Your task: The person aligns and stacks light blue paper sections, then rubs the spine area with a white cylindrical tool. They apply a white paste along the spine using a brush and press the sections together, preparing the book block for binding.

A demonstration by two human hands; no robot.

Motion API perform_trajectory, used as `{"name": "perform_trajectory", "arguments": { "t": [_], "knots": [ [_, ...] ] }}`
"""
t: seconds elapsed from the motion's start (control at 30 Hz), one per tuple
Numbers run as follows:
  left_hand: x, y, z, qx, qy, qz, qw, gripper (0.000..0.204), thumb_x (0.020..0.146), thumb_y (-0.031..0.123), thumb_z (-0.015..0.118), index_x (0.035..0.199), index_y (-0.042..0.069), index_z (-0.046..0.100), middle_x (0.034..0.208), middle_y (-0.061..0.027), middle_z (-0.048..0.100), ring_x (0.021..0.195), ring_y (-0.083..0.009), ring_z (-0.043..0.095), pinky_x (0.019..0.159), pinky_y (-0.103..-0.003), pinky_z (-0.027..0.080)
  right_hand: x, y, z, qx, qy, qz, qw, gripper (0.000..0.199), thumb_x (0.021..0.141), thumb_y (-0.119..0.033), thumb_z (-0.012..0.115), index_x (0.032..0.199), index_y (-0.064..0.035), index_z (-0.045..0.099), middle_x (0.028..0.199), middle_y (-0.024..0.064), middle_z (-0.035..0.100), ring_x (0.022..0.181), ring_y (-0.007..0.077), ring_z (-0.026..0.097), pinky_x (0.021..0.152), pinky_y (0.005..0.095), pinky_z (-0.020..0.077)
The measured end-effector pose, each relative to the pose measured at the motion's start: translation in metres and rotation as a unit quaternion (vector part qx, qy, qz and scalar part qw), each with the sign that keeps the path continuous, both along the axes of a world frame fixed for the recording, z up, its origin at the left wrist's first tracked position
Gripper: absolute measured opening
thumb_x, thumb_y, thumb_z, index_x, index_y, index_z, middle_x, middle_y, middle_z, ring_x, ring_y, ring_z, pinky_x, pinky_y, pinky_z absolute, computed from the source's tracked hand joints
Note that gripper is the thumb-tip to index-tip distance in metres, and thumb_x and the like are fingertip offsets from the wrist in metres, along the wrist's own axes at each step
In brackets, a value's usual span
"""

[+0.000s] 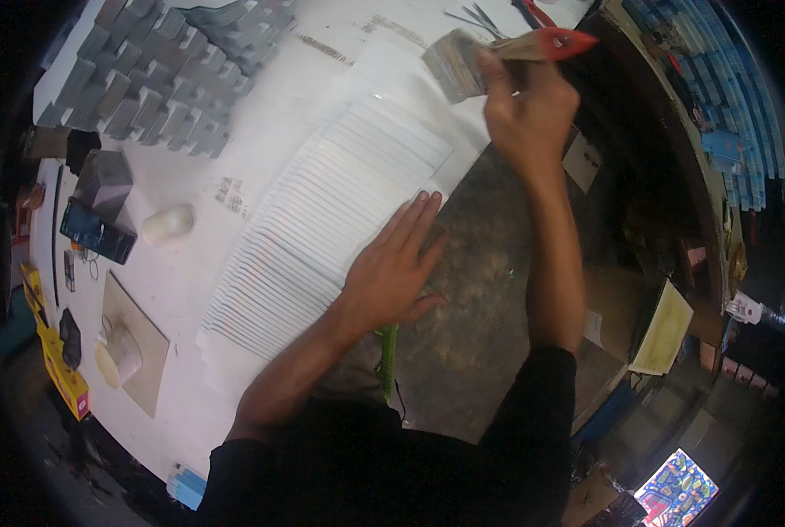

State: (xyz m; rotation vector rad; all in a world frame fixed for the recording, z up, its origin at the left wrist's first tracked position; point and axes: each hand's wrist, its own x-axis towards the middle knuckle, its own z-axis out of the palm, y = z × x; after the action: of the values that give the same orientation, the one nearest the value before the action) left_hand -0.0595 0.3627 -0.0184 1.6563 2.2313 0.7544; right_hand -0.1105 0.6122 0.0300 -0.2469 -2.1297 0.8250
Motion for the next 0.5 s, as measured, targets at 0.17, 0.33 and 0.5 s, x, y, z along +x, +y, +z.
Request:
{"name": "perform_trajectory", "arguments": {
  "t": [0.17, 0.33, 0.5],
  "knots": [
    [0.002, 0.001, 0.0, 0.006, -0.011, -0.003, 1.0, 0.079, 0.08, 0.045, 0.085, 0.136, -0.006, 0.064, 0.168, -0.0335, 0.024, 0.159, -0.0441, 0.023, 0.132, -0.05, 0.018, -0.013, -0.028, 0.0, -0.053, -0.205, -0.057, 0.976, 0.033, 0.097, -0.031, 0.077, 0.098, 0.0022, 0.074, 0.081, 0.0129, 0.076, 0.07, 0.0223, 0.073, 0.068, 0.0349, 0.0558],
    [0.004, -0.004, -0.007, 0.019, -0.012, 0.001, 1.0, 0.076, 0.08, 0.044, 0.084, 0.134, -0.006, 0.065, 0.167, -0.0345, 0.025, 0.159, -0.0444, 0.023, 0.132, -0.05, 0.017, -0.014, -0.009, 0.005, 0.015, 0.008, -0.086, 0.996, 0.025, 0.098, -0.023, 0.079, 0.106, 0.0014, 0.078, 0.094, 0.0074, 0.077, 0.076, 0.0117, 0.066, 0.067, 0.0297, 0.0528],
    [0.012, 0.002, -0.023, 0.046, -0.003, -0.034, 0.998, 0.083, 0.078, 0.053, 0.081, 0.134, -0.007, 0.066, 0.166, -0.0375, 0.024, 0.16, -0.0463, 0.019, 0.133, -0.054, 0.012, 0.033, -0.017, 0.039, -0.221, 0.084, -0.036, 0.971, 0.031, 0.102, -0.015, 0.073, 0.123, 0.0071, 0.071, 0.109, 0.0107, 0.075, 0.093, 0.014, 0.07, 0.083, 0.0268, 0.0573]
  ]
}}
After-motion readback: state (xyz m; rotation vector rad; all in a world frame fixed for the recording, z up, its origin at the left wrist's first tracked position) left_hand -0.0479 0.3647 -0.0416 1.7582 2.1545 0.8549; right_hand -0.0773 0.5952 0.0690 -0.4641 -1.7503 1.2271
